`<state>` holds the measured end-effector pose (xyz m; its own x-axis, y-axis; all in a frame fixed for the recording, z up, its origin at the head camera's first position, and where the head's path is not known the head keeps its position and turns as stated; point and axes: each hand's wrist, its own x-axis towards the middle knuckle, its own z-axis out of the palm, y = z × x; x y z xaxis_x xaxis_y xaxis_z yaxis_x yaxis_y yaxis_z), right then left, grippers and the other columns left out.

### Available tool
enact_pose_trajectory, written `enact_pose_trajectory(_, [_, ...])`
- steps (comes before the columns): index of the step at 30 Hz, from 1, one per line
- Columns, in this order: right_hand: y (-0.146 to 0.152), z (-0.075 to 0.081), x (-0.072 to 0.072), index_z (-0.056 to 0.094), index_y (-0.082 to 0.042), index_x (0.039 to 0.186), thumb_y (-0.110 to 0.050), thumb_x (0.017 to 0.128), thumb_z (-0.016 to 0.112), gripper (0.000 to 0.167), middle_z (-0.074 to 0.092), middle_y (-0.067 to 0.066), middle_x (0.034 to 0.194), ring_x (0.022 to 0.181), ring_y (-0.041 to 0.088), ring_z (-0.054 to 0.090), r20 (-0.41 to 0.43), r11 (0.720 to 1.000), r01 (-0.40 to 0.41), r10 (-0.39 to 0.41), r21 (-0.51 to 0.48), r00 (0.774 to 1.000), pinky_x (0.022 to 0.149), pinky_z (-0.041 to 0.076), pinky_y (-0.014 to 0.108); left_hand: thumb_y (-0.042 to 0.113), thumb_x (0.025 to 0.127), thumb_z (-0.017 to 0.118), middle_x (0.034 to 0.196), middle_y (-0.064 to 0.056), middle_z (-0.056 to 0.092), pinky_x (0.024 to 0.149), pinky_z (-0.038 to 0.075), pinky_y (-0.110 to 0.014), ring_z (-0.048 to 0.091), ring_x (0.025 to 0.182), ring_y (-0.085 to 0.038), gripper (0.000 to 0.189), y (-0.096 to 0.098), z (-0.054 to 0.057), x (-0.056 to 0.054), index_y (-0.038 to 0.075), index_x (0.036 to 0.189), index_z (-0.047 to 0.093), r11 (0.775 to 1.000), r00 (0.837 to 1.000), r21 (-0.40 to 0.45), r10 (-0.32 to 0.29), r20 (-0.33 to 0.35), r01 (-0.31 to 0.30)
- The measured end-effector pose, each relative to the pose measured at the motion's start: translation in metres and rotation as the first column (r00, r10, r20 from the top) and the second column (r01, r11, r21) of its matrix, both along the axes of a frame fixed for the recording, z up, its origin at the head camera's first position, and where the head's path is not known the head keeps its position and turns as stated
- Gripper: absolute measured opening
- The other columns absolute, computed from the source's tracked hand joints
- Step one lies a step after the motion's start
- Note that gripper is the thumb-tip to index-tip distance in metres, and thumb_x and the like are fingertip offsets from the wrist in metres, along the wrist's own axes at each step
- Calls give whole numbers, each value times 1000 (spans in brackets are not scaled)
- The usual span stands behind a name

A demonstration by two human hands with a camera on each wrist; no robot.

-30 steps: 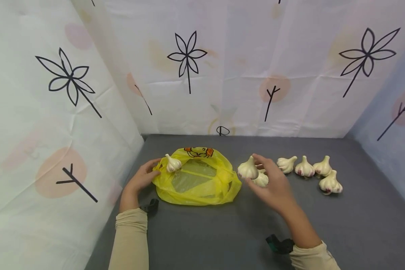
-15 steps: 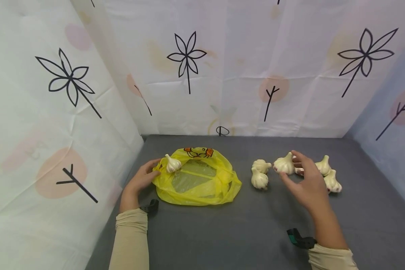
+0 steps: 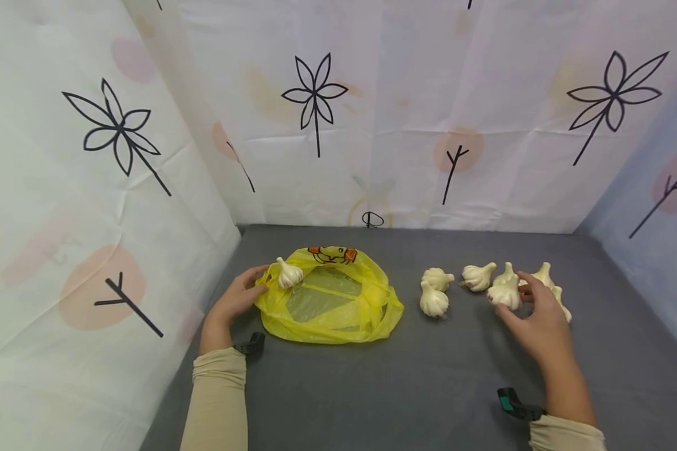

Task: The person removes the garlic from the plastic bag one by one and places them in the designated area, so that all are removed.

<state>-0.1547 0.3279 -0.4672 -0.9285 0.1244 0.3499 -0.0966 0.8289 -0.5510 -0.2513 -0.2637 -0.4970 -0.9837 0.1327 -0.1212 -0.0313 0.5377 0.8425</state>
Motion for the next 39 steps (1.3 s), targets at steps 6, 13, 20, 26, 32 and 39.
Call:
enact_pose_trajectory(6, [10,-8,-3,44,8,154,-11,91,81,76,60,40,125,109,60,61,39,1000,-8,7,27,999,82,47,71,18,106,55,163,-25,42,103,48,-51,51,139,-43,61,0,0,-1,15,165,40,1000,1000,5,-5,-7,5])
enact_pose_trajectory(13, [16,-14,-3,39,10,156,-14,93,80,79,56,42,128,112,62,57,103,999,-33,30,21,994,85,46,72,17,107,55,158,-26,46,98,49,-46,57,131,-40,59,0,-2,0,14,165,40,1000,1000,27,-7,-4,8])
enact_pose_trajectory(20, [15,-19,-1,38,12,155,-10,92,79,78,56,43,128,113,63,57,109,999,-24,22,24,994,85,46,72,18,107,55,159,-26,45,100,49,-48,55,133,-41,59,0,-2,0,14,165,40,1000,1000,27,-13,-4,13])
enact_pose_trajectory(26, [16,-18,-1,38,13,155,-11,93,79,78,56,44,128,113,63,57,120,1000,-5,1,25,993,85,47,72,18,107,55,161,-25,44,102,49,-49,54,136,-42,60,1,-2,0,16,164,41,1000,1000,26,-5,-1,5])
enact_pose_trajectory(32, [17,-13,-1,38,11,155,-13,95,76,75,54,41,129,113,63,57,117,1000,18,-20,18,993,85,47,72,18,106,55,162,-27,43,101,49,-51,54,136,-43,60,1,-3,-1,14,164,41,1000,1000,29,-8,-4,8])
enact_pose_trajectory(39, [14,7,-7,36,9,159,-18,99,73,75,53,41,134,115,60,55,98,1000,-10,8,24,995,80,47,68,19,106,56,163,-25,42,102,48,-49,53,137,-42,60,0,-3,-3,16,165,41,1000,1000,10,-2,-3,2])
